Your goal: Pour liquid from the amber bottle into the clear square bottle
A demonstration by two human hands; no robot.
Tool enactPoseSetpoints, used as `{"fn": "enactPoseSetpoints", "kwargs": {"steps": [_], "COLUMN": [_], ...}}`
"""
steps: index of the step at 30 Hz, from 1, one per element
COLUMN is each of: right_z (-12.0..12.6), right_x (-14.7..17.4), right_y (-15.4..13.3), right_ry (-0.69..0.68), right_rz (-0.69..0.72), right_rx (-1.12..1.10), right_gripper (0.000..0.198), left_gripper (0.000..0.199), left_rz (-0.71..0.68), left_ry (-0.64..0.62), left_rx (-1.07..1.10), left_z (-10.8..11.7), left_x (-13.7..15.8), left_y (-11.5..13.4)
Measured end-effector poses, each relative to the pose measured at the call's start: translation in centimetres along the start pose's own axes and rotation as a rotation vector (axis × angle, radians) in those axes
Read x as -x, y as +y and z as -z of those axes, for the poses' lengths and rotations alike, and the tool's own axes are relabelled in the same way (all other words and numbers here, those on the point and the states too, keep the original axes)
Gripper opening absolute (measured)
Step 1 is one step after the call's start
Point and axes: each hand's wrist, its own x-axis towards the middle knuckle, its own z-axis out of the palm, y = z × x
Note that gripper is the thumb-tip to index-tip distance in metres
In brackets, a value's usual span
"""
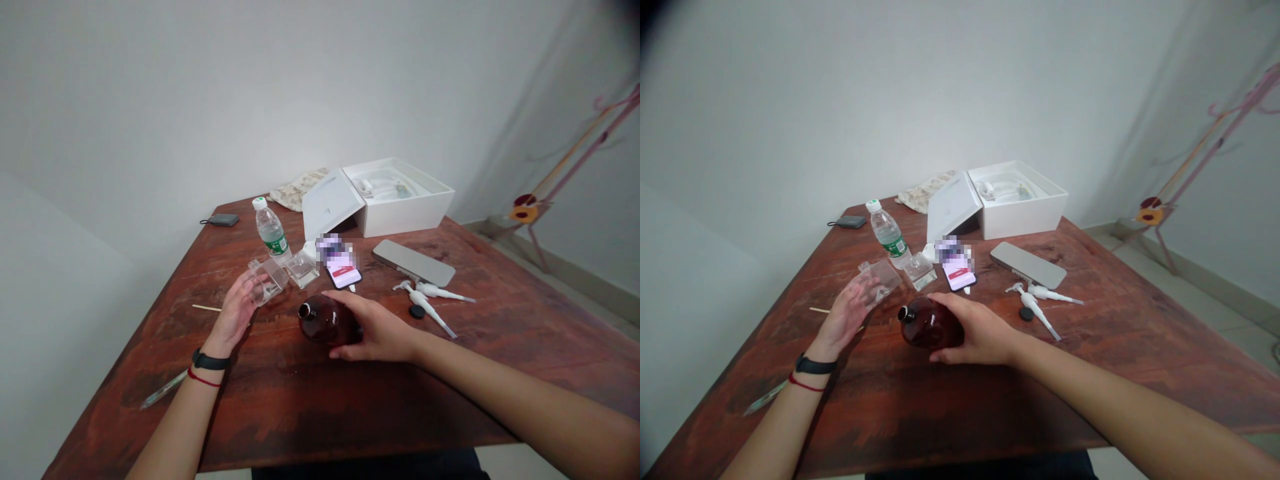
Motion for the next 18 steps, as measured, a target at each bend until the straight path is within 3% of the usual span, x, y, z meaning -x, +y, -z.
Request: {"fn": "enactPoseSetpoints", "kwargs": {"steps": [7, 18], "right_z": [0.1, -0.5], "right_x": [0.0, 0.6], "right_y": [0.0, 0.0], "right_ry": [-0.005, -0.011], "right_rz": [-0.018, -0.124], "right_rx": [0.0, 0.02], "right_gripper": [0.094, 0.105], "left_gripper": [0.068, 0.056], "left_rz": [-0.02, -0.079], "left_ry": [0.005, 0.04], "left_rx": [-0.059, -0.02], "left_z": [0.1, -1.0], "left_x": [-0.3, 0.0], "left_y": [-0.4, -0.5]}}
